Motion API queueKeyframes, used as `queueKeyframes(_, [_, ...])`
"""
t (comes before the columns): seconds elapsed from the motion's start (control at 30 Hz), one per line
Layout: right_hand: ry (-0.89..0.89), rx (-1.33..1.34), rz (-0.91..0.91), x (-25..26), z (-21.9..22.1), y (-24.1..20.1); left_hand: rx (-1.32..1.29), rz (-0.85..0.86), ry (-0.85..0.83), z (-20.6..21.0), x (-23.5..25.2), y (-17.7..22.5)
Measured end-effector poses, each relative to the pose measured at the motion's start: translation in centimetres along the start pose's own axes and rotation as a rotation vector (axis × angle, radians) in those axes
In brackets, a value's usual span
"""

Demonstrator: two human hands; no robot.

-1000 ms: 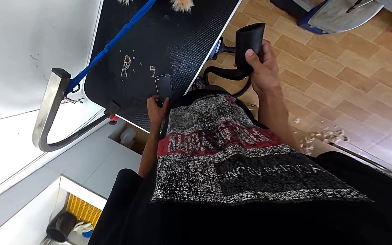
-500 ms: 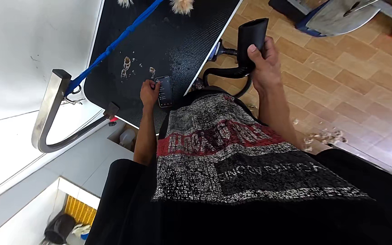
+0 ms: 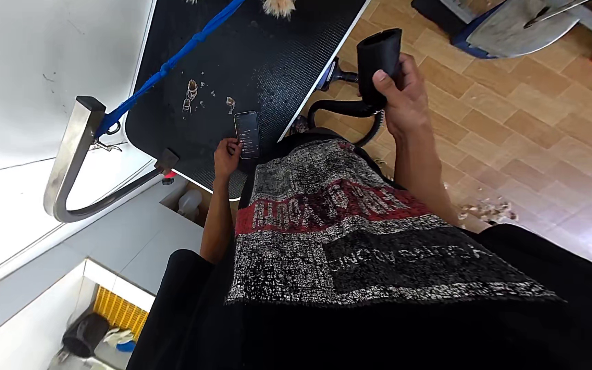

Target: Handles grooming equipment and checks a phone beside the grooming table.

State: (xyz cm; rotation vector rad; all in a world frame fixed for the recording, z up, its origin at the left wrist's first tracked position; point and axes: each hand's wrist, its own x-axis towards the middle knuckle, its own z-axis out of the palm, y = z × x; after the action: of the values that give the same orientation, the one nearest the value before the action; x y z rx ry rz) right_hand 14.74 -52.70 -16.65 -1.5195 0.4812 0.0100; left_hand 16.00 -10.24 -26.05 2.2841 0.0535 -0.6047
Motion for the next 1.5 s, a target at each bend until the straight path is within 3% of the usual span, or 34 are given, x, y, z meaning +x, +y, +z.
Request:
queueKeyframes(0.53, [-0.017, 0.024, -0.009, 0.5, 0.5, -0.3, 0.077, -0.156, 0.024, 0.3, 1.1, 1.8])
queueKeyframes(1.27, [0.0, 0.026, -0.009, 0.5, -0.6, -0.1, 0.082, -0.164, -0.007, -0.1, 1.2, 2.0])
queueKeyframes(1.5, [0.003, 0.032, -0.012, 0.4, -0.5, -0.2, 0.197, -0.306, -0.035, 0.1, 1.6, 3.8])
